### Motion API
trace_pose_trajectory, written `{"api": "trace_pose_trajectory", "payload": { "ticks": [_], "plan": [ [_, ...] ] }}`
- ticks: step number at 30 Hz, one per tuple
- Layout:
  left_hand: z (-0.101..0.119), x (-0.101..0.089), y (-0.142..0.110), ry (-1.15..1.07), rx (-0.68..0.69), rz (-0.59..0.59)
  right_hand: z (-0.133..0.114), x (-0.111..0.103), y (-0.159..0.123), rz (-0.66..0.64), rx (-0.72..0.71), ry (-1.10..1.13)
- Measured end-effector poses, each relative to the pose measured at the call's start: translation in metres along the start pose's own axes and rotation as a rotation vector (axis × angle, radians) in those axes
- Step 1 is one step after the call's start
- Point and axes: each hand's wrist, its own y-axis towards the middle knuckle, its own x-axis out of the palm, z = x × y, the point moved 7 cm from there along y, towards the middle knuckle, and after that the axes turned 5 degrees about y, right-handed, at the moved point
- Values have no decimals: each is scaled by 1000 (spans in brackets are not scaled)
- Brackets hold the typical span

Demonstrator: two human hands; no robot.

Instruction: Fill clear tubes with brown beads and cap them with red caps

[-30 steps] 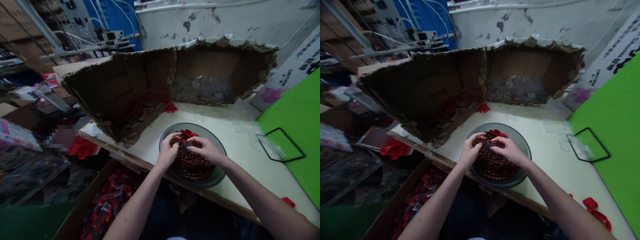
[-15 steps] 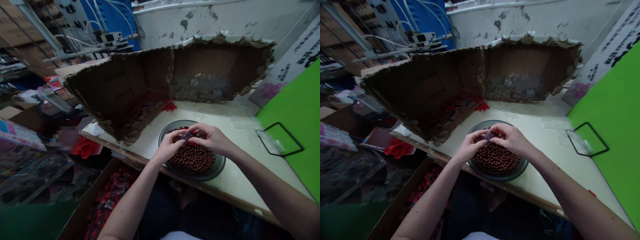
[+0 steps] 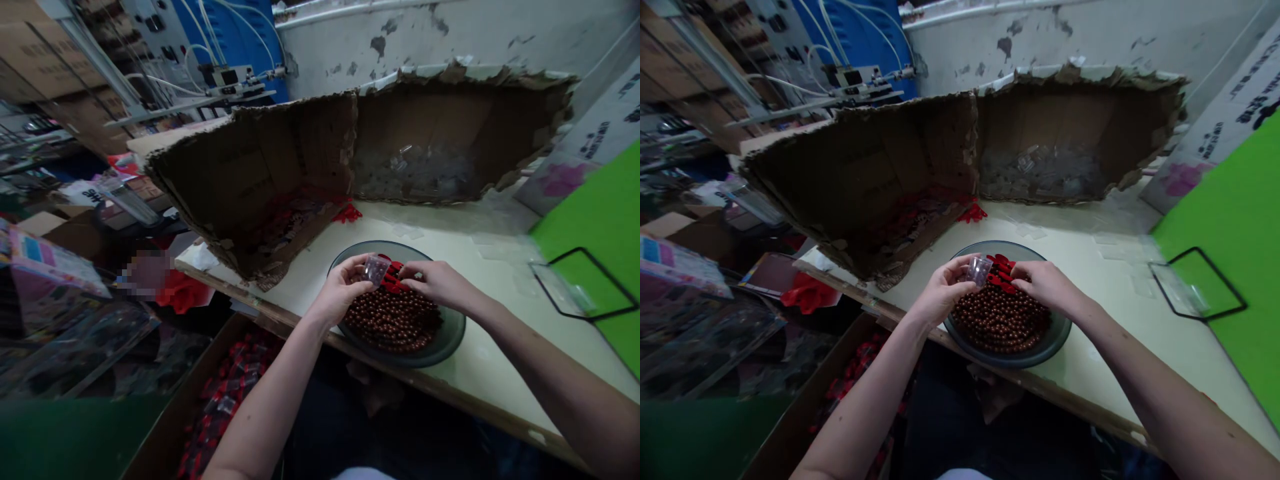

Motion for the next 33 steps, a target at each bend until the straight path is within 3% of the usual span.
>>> {"api": "trace_pose_trajectory", "payload": {
  "ticks": [5, 9, 13, 18, 20, 26, 33],
  "plan": [
    [0, 1, 2, -63, 24, 31, 7, 33, 29, -19, -2, -131],
    [-3, -6, 0, -67, 0, 75, 9, 43, 38, -29, -21, -88],
    [-12, -16, -1, -68, -21, 134, 18, 34, 36, -38, -17, 7],
    [-25, -11, 5, -39, -45, 115, 14, 14, 18, -32, 92, 687],
    [-27, -5, 7, -18, -57, 94, 4, 8, 8, -36, 128, 837],
    [-25, 10, 10, 34, -41, 68, -25, -9, -13, -17, 11, 839],
    [-27, 16, 12, 80, -22, 71, -28, -3, -19, 47, 7, 805]
  ]
}}
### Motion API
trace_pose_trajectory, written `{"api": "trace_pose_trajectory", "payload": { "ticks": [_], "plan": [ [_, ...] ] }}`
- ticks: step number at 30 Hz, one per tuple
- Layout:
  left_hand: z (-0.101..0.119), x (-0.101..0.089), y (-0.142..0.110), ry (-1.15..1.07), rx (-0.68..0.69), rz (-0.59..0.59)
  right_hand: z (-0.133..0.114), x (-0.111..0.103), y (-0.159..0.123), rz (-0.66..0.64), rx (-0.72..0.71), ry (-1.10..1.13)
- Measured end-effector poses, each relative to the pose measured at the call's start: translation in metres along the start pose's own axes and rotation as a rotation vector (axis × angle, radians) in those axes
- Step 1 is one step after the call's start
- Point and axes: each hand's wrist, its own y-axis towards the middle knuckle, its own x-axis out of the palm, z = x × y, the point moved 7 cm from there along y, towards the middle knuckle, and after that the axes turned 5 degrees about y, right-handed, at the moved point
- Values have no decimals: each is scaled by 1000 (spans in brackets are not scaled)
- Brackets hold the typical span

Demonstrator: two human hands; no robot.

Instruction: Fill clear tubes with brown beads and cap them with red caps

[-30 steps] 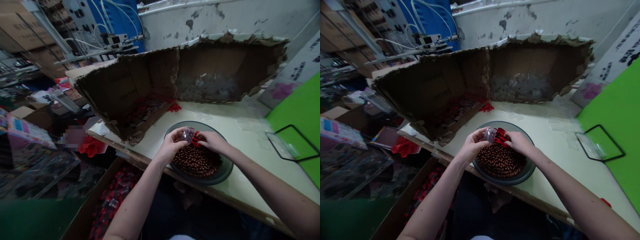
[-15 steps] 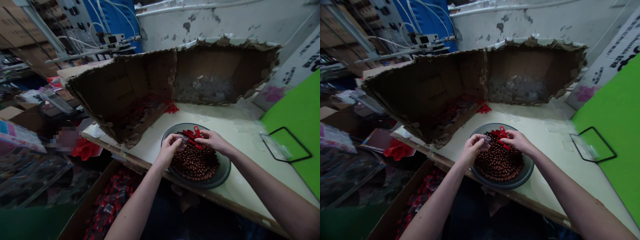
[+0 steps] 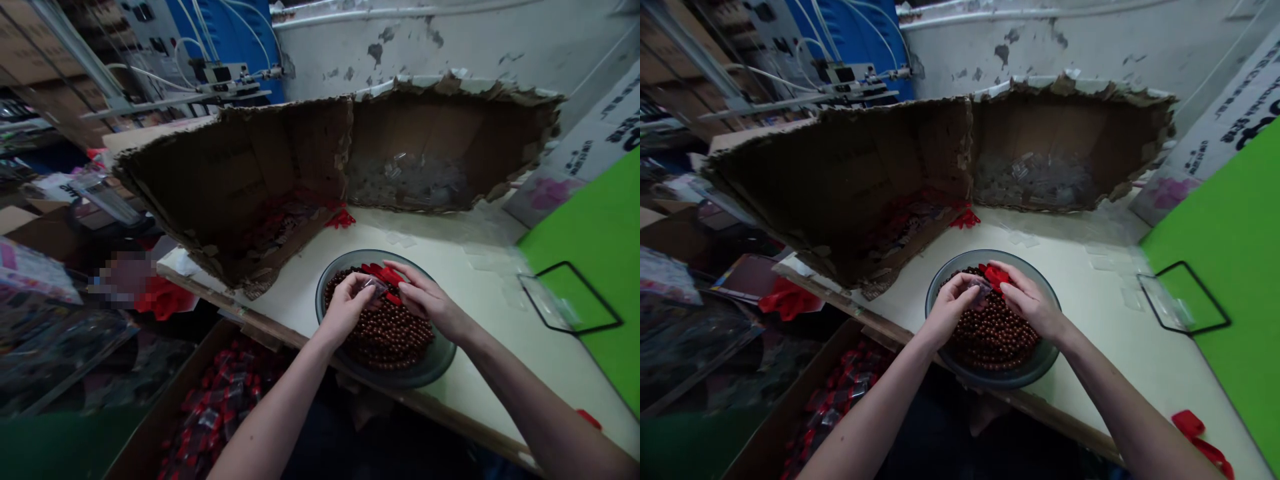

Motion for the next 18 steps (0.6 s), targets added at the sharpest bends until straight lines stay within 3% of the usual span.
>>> {"api": "trace_pose_trajectory", "payload": {
  "ticks": [4, 9, 11, 14, 18],
  "plan": [
    [-2, 2, 1, -18, -9, -18, 4, 5, 3, 24, -91, -41],
    [-2, 4, 1, 18, -8, -62, 22, 13, 8, 23, -19, -50],
    [-1, 5, 0, 63, 9, -72, 19, 14, 8, 70, -69, -79],
    [2, 2, -1, 144, 40, -39, 9, 17, 5, 142, -156, -209],
    [2, 0, -2, 171, 62, -40, 6, 23, 0, 125, -109, -507]
  ]
}}
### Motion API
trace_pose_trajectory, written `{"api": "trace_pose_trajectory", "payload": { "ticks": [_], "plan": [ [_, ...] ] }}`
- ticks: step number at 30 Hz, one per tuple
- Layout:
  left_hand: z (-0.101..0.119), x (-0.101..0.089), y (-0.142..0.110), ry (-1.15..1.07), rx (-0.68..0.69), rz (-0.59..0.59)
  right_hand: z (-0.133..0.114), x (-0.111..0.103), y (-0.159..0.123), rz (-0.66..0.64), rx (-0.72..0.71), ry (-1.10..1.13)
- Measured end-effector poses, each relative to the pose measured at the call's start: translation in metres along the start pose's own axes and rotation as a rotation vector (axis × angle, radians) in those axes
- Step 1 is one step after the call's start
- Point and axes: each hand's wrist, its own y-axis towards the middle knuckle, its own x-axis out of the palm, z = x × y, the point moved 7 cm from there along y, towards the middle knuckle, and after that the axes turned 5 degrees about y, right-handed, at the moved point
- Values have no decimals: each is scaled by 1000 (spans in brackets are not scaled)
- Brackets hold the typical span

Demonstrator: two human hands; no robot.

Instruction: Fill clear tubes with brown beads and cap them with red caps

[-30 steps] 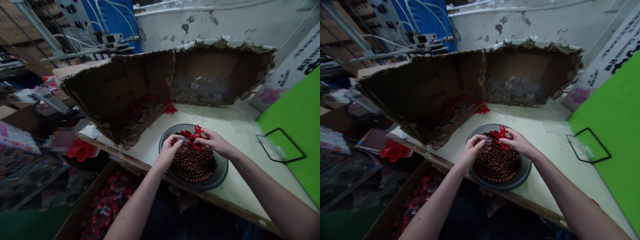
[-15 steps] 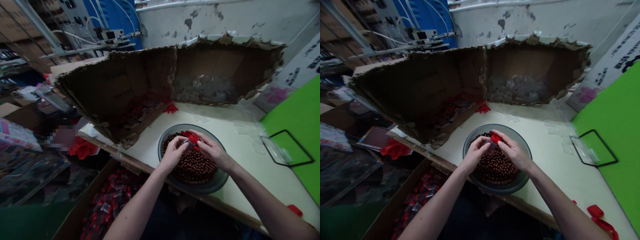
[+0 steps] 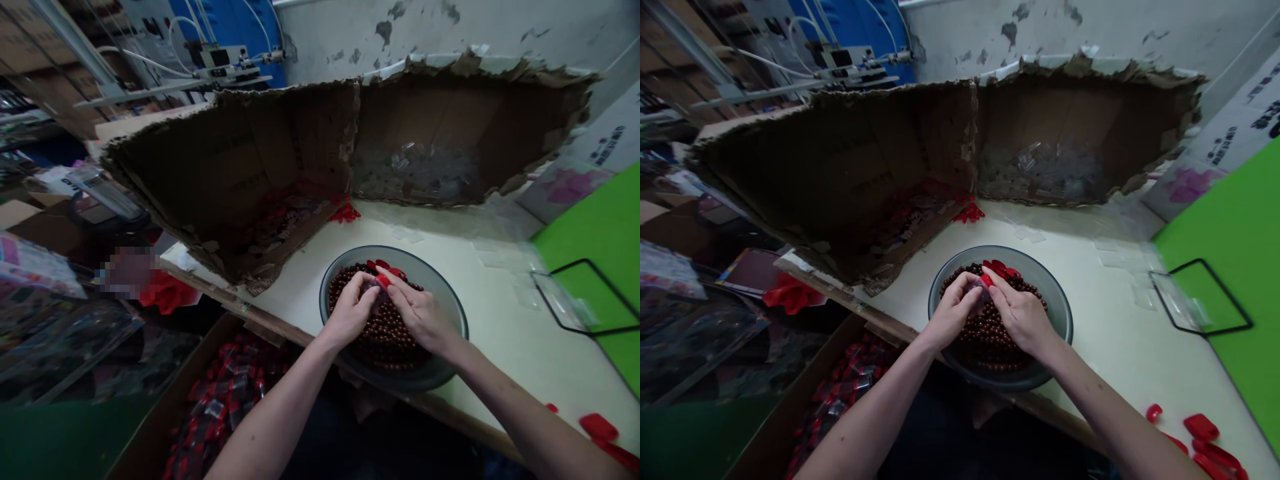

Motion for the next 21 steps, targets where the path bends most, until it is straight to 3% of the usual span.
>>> {"api": "trace_pose_trajectory", "payload": {
  "ticks": [5, 9, 13, 15, 18, 21],
  "plan": [
    [-6, 2, 0, -53, -41, -47, -1, 1, -3, -32, -43, -256],
    [-7, 2, 1, -110, -67, -36, -3, -3, -2, -15, -72, -264],
    [-8, 0, 1, -168, -120, 8, -11, -11, 1, -12, -110, -64],
    [-9, -1, 0, -191, -155, 1, -15, -18, 4, 50, -111, 44],
    [-10, 4, -4, -211, -212, -65, -17, -25, 12, 178, -62, 275],
    [-7, 16, -14, -202, -266, -173, -20, -16, 22, 139, -3, 648]
  ]
}}
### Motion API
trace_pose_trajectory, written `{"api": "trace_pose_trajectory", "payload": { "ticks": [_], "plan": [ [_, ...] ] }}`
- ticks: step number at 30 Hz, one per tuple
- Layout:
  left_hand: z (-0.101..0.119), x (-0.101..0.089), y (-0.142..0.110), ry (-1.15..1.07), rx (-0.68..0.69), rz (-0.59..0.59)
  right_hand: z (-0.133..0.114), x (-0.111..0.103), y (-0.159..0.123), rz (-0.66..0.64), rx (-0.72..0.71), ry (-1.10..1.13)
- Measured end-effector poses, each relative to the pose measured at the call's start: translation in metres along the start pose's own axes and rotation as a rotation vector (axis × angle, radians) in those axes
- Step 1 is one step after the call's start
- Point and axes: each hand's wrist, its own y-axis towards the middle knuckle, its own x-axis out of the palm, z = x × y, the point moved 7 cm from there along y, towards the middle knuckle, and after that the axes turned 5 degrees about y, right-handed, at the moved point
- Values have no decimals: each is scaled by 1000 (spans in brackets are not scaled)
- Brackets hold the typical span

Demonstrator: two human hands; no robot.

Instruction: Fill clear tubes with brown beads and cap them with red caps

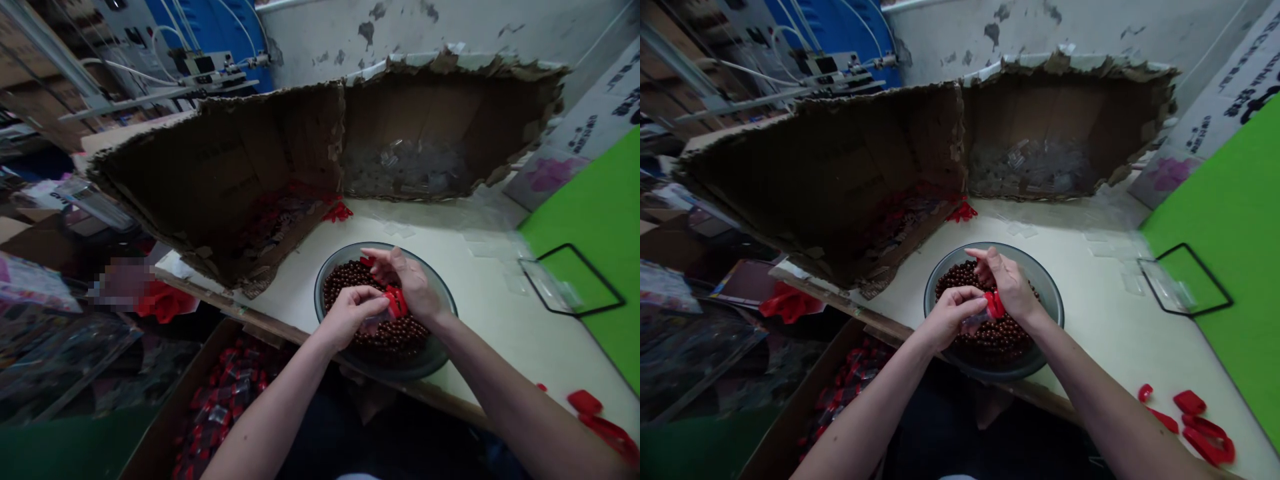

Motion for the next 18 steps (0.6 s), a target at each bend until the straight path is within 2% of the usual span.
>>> {"api": "trace_pose_trajectory", "payload": {
  "ticks": [2, 5, 8, 13, 15, 18],
  "plan": [
    [1, 9, -5, 20, -17, -19, 3, 11, 1, -64, 79, 224],
    [6, 13, -10, 93, 12, 86, -1, 21, -5, -126, 133, 420],
    [17, 17, -17, 188, 81, 160, -10, 27, -17, -184, 107, 478],
    [30, 29, -31, 430, 156, 115, -21, 35, -36, -291, 78, 452],
    [29, 32, -33, 465, 155, 117, -19, 32, -38, -274, 80, 449],
    [27, 34, -29, 453, 163, 142, -15, 22, -36, -155, 51, 451]
  ]
}}
